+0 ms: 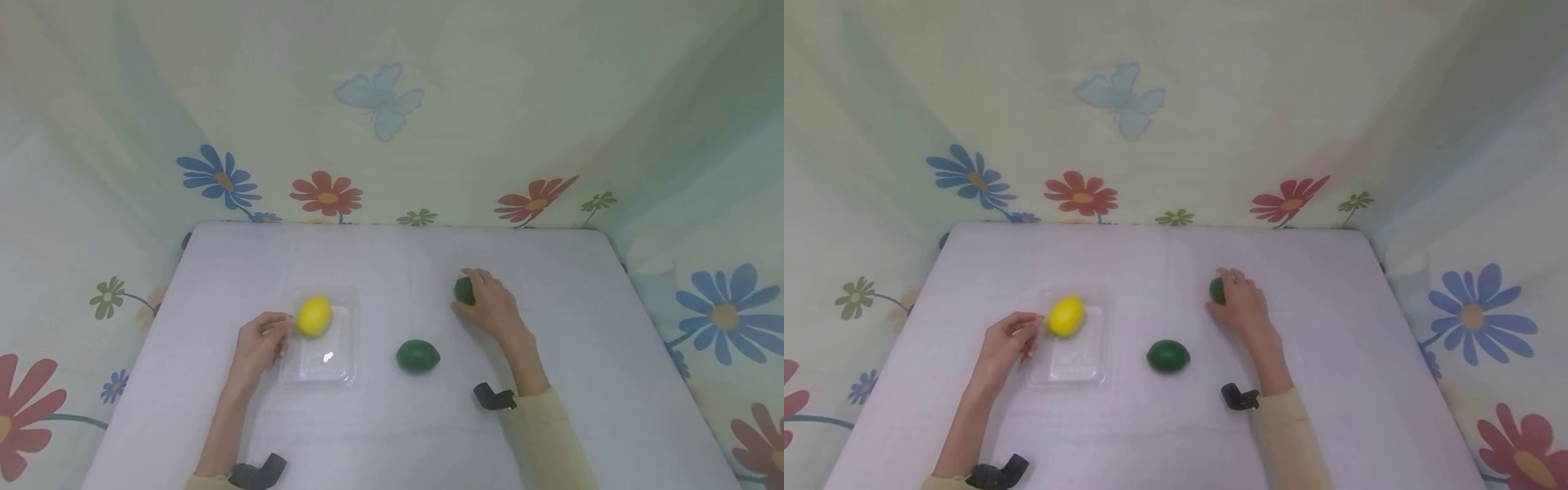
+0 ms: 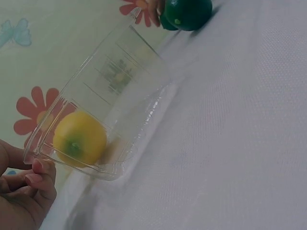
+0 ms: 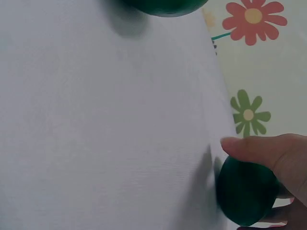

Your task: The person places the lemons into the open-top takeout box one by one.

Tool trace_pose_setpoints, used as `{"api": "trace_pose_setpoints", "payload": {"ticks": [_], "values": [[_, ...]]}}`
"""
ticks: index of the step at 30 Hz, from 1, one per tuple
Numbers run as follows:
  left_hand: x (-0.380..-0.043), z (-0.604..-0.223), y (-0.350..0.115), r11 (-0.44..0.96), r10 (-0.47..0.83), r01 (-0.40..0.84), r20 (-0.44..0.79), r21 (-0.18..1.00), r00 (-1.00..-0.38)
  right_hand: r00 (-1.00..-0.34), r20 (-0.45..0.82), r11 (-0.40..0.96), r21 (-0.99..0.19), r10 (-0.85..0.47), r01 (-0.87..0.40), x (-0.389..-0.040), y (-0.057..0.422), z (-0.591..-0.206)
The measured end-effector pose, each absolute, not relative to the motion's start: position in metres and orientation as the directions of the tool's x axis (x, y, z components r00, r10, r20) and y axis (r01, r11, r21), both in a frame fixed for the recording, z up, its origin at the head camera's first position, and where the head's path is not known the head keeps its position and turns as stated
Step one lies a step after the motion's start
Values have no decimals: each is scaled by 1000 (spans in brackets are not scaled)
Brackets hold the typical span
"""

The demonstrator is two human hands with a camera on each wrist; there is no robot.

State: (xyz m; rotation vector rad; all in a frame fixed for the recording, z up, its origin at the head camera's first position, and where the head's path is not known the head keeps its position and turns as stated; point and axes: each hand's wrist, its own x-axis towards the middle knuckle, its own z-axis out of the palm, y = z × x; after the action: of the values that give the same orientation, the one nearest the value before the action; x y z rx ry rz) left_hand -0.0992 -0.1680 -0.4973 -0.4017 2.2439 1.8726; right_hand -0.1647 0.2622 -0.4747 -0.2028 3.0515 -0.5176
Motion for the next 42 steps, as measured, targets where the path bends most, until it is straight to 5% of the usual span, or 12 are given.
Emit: {"api": "trace_pose_setpoints", "payload": {"ticks": [28, 42], "values": [[-101, -498, -168, 187, -83, -326, -316, 927, -945, -991, 47, 926, -353, -125, -133, -159, 258, -473], [-102, -498, -167, 214, -87, -327, -316, 920, -945, -936, 201, 884, -320, -289, -341, -138, 219, -439]]}}
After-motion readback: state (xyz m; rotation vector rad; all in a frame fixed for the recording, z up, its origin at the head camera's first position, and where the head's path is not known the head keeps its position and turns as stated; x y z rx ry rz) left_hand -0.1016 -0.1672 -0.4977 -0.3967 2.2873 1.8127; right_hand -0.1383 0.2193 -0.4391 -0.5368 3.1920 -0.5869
